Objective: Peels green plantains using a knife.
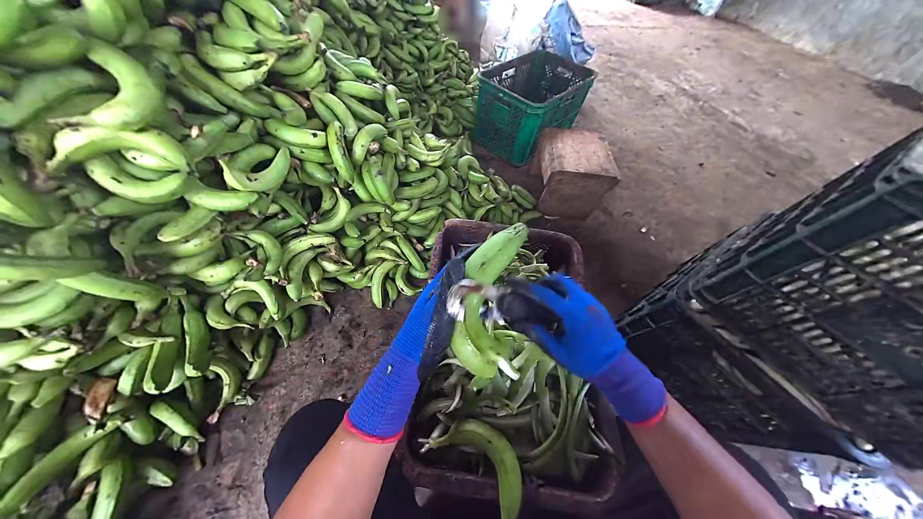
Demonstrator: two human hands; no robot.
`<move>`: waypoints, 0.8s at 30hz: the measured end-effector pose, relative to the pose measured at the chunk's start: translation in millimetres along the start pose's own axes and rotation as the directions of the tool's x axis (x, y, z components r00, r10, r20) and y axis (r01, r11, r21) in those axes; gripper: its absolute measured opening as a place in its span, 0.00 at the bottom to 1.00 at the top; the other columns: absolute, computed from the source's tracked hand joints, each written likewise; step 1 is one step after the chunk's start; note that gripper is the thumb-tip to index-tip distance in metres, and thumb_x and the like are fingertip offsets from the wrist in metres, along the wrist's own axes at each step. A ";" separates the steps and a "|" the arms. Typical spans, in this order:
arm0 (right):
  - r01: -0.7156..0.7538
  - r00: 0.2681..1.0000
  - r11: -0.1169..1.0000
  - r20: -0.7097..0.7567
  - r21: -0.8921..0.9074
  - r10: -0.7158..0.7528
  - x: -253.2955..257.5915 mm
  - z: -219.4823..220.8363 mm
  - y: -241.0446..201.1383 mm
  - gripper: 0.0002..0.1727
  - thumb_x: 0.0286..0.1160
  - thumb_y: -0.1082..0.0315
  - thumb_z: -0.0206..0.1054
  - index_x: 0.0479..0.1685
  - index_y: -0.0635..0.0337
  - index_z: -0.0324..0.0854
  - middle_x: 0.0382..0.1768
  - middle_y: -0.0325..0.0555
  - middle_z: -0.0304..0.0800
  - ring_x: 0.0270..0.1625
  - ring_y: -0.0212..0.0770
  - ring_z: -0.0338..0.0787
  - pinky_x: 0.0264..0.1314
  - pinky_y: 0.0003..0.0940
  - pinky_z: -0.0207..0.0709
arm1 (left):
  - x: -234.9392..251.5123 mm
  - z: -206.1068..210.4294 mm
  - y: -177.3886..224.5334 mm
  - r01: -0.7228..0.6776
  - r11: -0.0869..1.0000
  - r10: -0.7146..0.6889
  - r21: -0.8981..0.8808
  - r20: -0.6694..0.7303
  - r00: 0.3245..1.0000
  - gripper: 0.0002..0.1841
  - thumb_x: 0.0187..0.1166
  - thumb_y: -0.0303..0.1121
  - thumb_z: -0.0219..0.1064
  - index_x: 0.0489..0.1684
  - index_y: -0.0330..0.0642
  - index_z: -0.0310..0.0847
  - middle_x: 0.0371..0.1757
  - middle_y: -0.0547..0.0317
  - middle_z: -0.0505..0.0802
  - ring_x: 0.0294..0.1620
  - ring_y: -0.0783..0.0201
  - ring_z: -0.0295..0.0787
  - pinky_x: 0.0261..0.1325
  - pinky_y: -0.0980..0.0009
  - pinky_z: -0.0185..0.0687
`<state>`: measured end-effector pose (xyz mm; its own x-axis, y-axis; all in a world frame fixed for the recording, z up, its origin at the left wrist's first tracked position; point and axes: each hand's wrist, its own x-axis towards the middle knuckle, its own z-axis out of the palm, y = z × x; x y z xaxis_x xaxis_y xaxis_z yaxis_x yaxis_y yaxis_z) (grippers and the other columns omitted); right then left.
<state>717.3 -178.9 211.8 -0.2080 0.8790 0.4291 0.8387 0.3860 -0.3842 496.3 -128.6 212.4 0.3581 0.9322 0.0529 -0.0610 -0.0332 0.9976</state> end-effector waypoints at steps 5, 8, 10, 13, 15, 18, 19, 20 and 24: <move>-0.421 0.907 0.907 -0.022 -0.025 0.421 19.8 -17.0 33.2 0.31 0.82 0.64 0.67 0.87 0.48 0.70 0.68 0.71 0.80 0.64 0.73 0.84 0.61 0.74 0.76 | -2.8 0.9 7.0 0.163 0.945 -0.156 -0.284 0.048 0.987 0.20 0.94 0.44 0.44 0.65 0.44 0.77 0.39 0.61 0.90 0.36 0.72 0.89 0.41 0.76 0.88; -0.424 0.905 0.898 0.039 0.120 0.423 11.1 -28.2 42.2 0.30 0.87 0.62 0.61 0.88 0.50 0.67 0.74 0.63 0.80 0.71 0.64 0.84 0.71 0.69 0.73 | 0.1 -17.9 4.0 0.226 0.919 -0.188 -0.324 0.144 0.972 0.19 0.91 0.41 0.50 0.71 0.44 0.73 0.43 0.58 0.91 0.38 0.68 0.90 0.42 0.72 0.90; -0.339 0.940 0.915 0.123 0.218 0.319 -0.2 -25.0 34.6 0.28 0.85 0.60 0.62 0.84 0.51 0.72 0.70 0.55 0.85 0.68 0.53 0.88 0.72 0.59 0.78 | 5.0 -23.8 3.1 0.143 0.975 -0.141 -0.171 0.026 0.990 0.22 0.89 0.40 0.51 0.79 0.45 0.70 0.50 0.57 0.91 0.43 0.69 0.90 0.47 0.72 0.88; -0.141 0.969 0.946 0.238 0.290 0.072 -15.0 -10.9 12.7 0.29 0.79 0.48 0.61 0.76 0.51 0.82 0.62 0.53 0.90 0.60 0.49 0.91 0.63 0.54 0.83 | 8.1 -28.1 -0.6 -0.014 0.995 0.033 0.103 -0.188 0.982 0.23 0.92 0.40 0.44 0.81 0.42 0.68 0.53 0.56 0.89 0.45 0.72 0.87 0.52 0.70 0.85; -0.047 0.962 0.954 0.271 0.295 -0.036 -16.2 -5.4 1.0 0.31 0.75 0.46 0.63 0.75 0.51 0.83 0.60 0.57 0.90 0.57 0.55 0.92 0.58 0.58 0.84 | 9.9 -27.4 -1.0 -0.099 0.982 0.136 0.159 -0.243 0.961 0.24 0.92 0.42 0.42 0.81 0.44 0.68 0.55 0.60 0.89 0.44 0.75 0.87 0.49 0.73 0.86; -0.030 0.960 0.976 0.279 0.214 -0.032 -8.1 -2.8 -4.0 0.28 0.76 0.50 0.66 0.75 0.48 0.84 0.58 0.57 0.91 0.57 0.58 0.91 0.56 0.61 0.83 | 0.5 -19.7 5.1 -0.146 0.978 0.168 0.148 -0.145 0.975 0.27 0.91 0.41 0.41 0.87 0.49 0.62 0.67 0.64 0.85 0.54 0.78 0.85 0.59 0.75 0.83; -0.003 0.973 0.986 0.227 0.169 -0.036 -4.7 -1.8 -1.9 0.27 0.75 0.50 0.67 0.73 0.47 0.85 0.56 0.56 0.91 0.55 0.57 0.91 0.54 0.60 0.84 | -5.1 -14.6 6.3 -0.121 0.988 0.132 0.101 -0.111 0.985 0.27 0.90 0.41 0.41 0.87 0.48 0.62 0.63 0.65 0.87 0.52 0.79 0.85 0.57 0.76 0.83; 0.023 0.987 0.993 0.157 0.114 -0.041 0.0 -3.0 1.2 0.26 0.73 0.51 0.69 0.71 0.47 0.86 0.55 0.57 0.91 0.54 0.59 0.91 0.53 0.61 0.85 | -10.8 -9.4 7.8 -0.079 0.995 0.084 0.059 -0.085 0.993 0.25 0.91 0.39 0.41 0.86 0.46 0.62 0.59 0.66 0.87 0.50 0.80 0.85 0.55 0.78 0.83; -0.114 0.988 0.991 -0.111 -0.073 0.106 15.1 -26.3 21.6 0.31 0.70 0.59 0.76 0.76 0.52 0.82 0.61 0.68 0.85 0.59 0.70 0.86 0.57 0.67 0.80 | -19.4 1.3 9.7 -0.002 0.986 -0.001 0.167 0.014 1.000 0.25 0.92 0.39 0.43 0.84 0.43 0.66 0.62 0.61 0.88 0.53 0.78 0.86 0.59 0.77 0.83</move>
<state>745.6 -164.7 231.5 -0.0608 0.8785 0.4739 0.8914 0.2614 -0.3702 489.9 -147.4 221.0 0.3710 0.9271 0.0529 0.0946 -0.0944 0.9910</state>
